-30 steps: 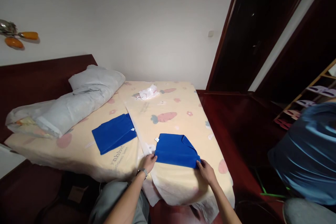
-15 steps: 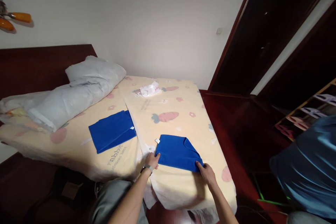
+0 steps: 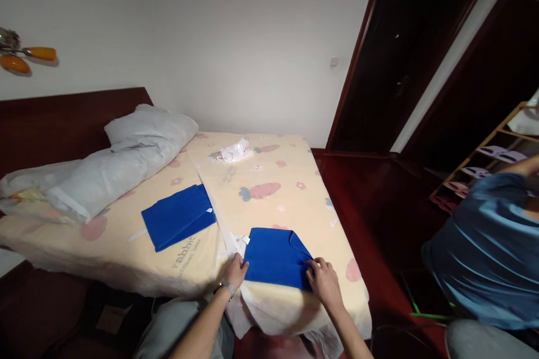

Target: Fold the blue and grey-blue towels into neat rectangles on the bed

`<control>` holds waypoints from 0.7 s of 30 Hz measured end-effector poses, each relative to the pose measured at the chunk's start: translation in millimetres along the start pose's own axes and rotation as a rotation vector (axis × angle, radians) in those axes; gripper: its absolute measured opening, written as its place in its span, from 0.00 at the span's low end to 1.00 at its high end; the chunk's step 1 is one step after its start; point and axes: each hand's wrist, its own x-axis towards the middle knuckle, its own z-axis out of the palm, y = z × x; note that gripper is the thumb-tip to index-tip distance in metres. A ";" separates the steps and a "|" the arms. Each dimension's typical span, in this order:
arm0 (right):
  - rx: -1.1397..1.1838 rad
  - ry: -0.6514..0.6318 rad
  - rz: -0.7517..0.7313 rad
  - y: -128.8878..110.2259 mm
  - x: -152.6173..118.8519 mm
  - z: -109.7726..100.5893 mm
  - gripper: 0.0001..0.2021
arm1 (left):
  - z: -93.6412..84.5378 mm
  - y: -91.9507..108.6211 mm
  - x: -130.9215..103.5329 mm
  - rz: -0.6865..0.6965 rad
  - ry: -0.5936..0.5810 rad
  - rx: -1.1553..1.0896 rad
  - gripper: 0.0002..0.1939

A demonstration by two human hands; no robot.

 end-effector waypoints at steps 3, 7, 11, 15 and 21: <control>0.162 -0.104 -0.131 -22.7 20.7 16.4 0.23 | -3.3 -1.4 -1.1 0.053 0.034 0.035 0.07; 0.213 -0.109 -0.083 -27.4 47.7 48.8 0.28 | -2.4 -2.9 2.2 0.131 0.006 0.067 0.07; 0.154 0.014 0.003 2.3 77.7 51.5 0.29 | 0.6 -2.5 9.7 0.135 -0.082 0.089 0.09; 0.169 0.141 0.065 29.0 84.9 27.8 0.26 | -2.4 -6.1 14.9 0.191 -0.119 0.057 0.15; 0.251 -0.084 -0.092 38.9 18.6 4.6 0.21 | -10.7 -19.2 10.0 0.447 -0.202 0.161 0.35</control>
